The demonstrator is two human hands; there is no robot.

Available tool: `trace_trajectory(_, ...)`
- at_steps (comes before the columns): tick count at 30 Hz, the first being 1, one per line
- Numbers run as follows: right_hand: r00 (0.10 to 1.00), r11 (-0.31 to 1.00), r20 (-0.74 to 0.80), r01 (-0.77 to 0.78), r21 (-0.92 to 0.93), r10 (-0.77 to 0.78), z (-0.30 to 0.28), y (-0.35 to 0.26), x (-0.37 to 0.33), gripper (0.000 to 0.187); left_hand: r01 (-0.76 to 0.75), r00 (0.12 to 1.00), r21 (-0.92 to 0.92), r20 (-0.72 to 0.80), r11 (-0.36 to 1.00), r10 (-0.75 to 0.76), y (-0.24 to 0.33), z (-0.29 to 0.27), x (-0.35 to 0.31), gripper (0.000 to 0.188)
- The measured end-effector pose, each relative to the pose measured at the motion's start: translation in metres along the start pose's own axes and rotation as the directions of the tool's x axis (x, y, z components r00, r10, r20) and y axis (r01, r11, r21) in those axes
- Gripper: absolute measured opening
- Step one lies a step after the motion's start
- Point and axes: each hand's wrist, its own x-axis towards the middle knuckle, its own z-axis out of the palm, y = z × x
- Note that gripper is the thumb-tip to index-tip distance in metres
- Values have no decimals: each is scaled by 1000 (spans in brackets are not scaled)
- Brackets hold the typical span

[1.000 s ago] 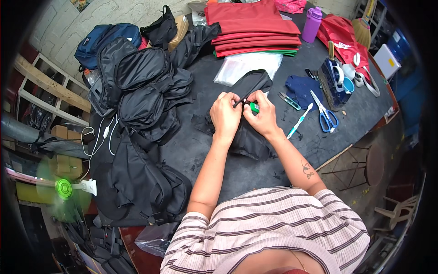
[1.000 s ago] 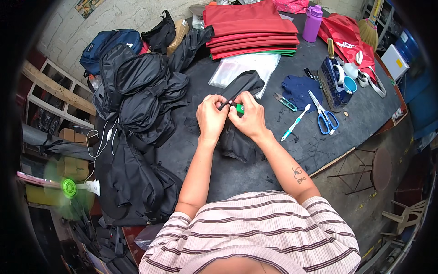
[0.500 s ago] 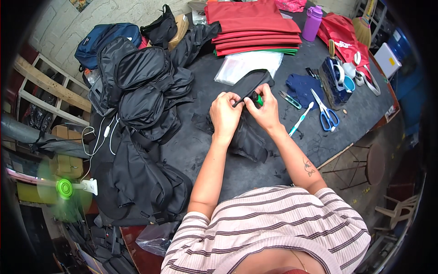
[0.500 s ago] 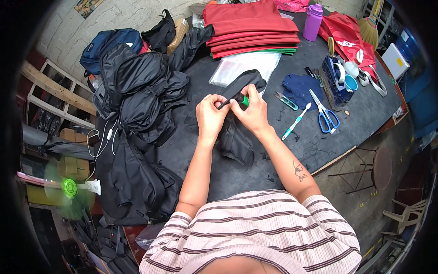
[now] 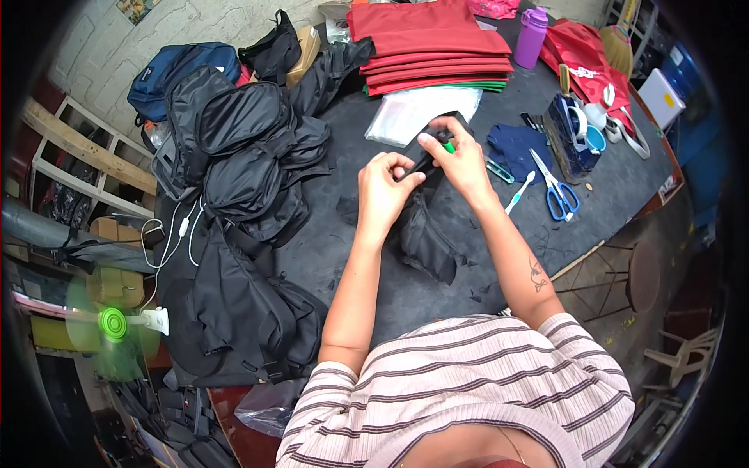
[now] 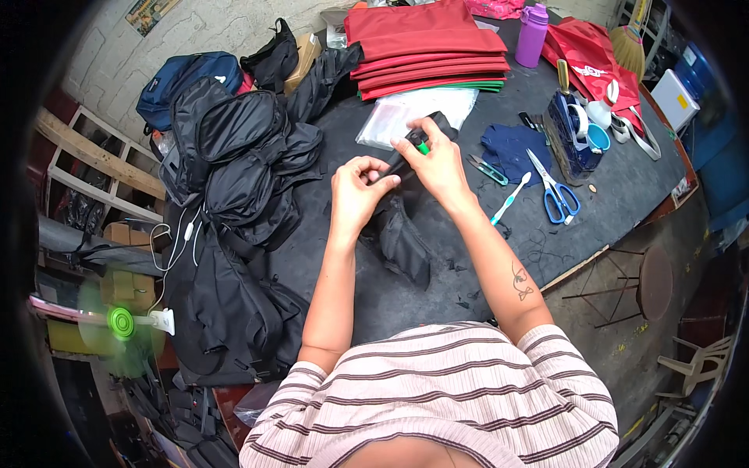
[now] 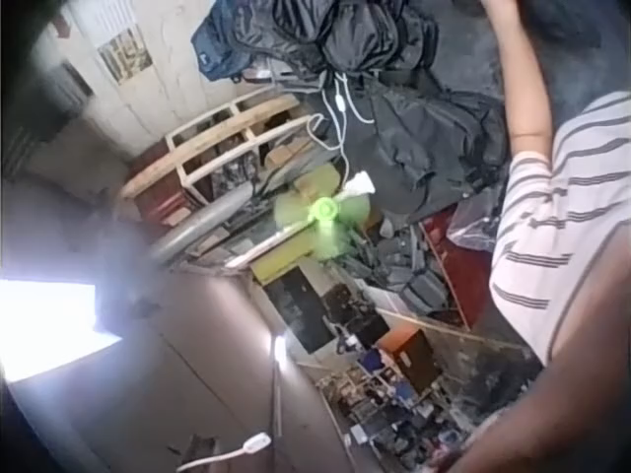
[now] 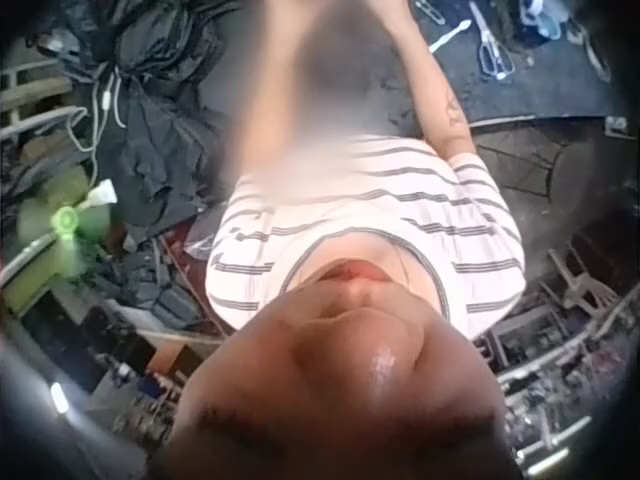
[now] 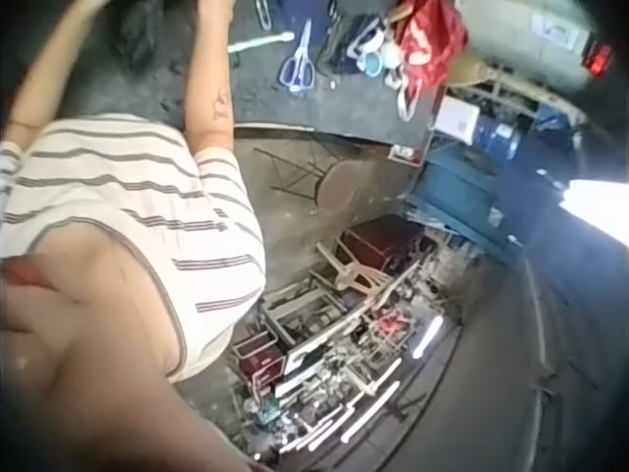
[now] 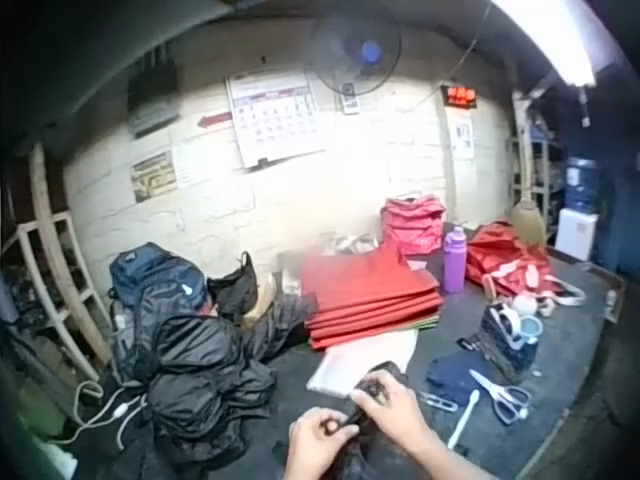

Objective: Inspecting a black bag for quality, trimming loose threads with scissors and a small tool.

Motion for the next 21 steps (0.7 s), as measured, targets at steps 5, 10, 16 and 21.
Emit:
trace_trajectory(5, 955, 657, 253, -291, 695, 155, -12, 62, 9, 28, -233, 972, 122, 8, 965, 234, -16, 31, -23, 25)
trace_trajectory(10, 986, 970, 46, -166, 179, 160, -15, 108, -13, 28, -543, 825, 440, 120, 715, 553, -46, 74, -51, 8)
trace_trajectory(16, 985, 939, -101, 101, -328, -141, -32, 100, -62, 28, -613, 760, 503, 163, 609, 629, -60, 94, -60, 8)
trace_trajectory(21, 994, 929, -75, 42, -368, -75, -27, 94, -71, 28, -621, 738, 529, 146, 579, 658, -65, 96, -62, 11)
